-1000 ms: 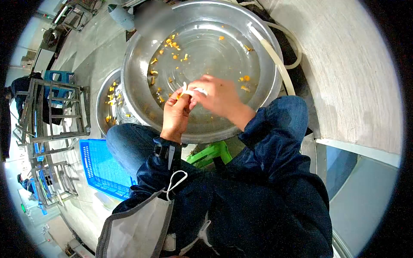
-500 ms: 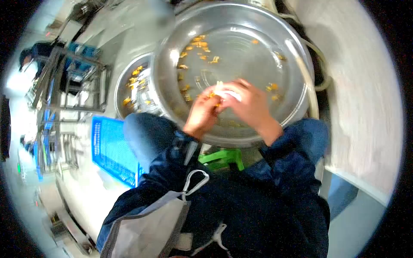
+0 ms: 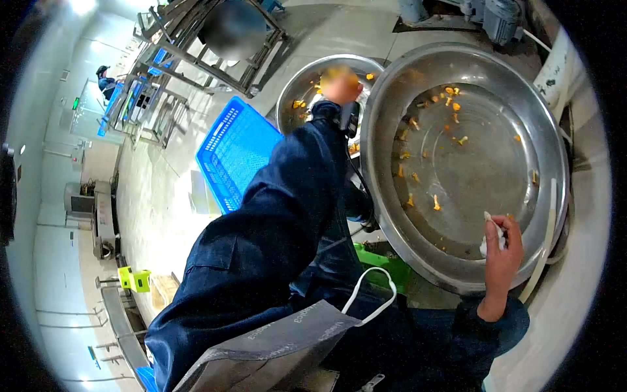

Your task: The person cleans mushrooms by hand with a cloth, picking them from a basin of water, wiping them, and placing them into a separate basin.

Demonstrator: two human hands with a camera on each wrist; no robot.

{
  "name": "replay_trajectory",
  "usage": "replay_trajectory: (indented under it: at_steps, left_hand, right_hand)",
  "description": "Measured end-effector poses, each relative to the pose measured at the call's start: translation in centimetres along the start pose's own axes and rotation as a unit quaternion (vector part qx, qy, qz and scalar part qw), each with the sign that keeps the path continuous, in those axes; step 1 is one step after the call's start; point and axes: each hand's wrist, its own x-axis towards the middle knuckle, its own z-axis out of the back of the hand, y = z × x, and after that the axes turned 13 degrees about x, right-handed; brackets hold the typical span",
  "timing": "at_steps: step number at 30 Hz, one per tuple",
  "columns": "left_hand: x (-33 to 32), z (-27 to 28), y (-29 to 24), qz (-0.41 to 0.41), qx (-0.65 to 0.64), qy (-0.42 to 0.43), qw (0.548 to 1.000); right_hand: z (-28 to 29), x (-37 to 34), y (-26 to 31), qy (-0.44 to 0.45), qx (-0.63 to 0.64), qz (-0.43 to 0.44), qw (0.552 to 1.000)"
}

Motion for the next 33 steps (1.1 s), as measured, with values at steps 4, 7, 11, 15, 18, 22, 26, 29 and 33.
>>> replay_trajectory:
  at_steps: [4, 7, 11, 15, 18, 22, 26, 29, 33]
  left_hand:
    - [6.5, 14.1, 12.6, -0.017, 0.678, -0.16, 0.717]
    - [4.6, 15.2, 10.0, 0.042, 0.618, -0.142, 0.772]
    - [5.3, 11.9, 5.9, 0.099, 0.095, -0.288, 0.948]
    - [4.0, -7.6, -0.1, -0.3, 0.337, -0.156, 0.879]
    - [-2.6, -24.0, 0.3, -0.144, 0.204, 0.232, 0.94]
    - [-7.1, -39.7, 11.5, -0.116, 0.39, 0.432, 0.805]
    - [-12.7, -49.2, 21.7, -0.288, 0.475, 0.453, 0.698]
    - [-17.8, -49.2, 22.9, -0.169, 0.487, 0.52, 0.681]
    - [-19.8, -40.9, 20.4, -0.203, 0.405, 0.632, 0.629]
  right_hand:
    - [-0.2, 0.5, -1.0, -0.004, 0.026, -0.023, 0.999]
    - [-0.2, 1.8, 1.2, 0.002, -0.014, -0.032, 0.999]
    - [4.2, 1.4, 2.4, -0.152, 0.03, -0.008, 0.988]
    - [8.8, 1.1, 2.4, -0.392, 0.234, 0.024, 0.889]
    - [10.6, -0.2, 1.7, -0.411, 0.345, 0.025, 0.844]
    - [11.2, -2.3, 1.6, -0.354, 0.228, 0.027, 0.906]
    - [12.5, -2.0, 1.7, -0.359, 0.169, 0.023, 0.918]
    - [13.8, -2.1, 1.2, -0.303, 0.14, 0.039, 0.942]
    - [13.2, -2.7, 1.7, -0.272, 0.137, 0.026, 0.952]
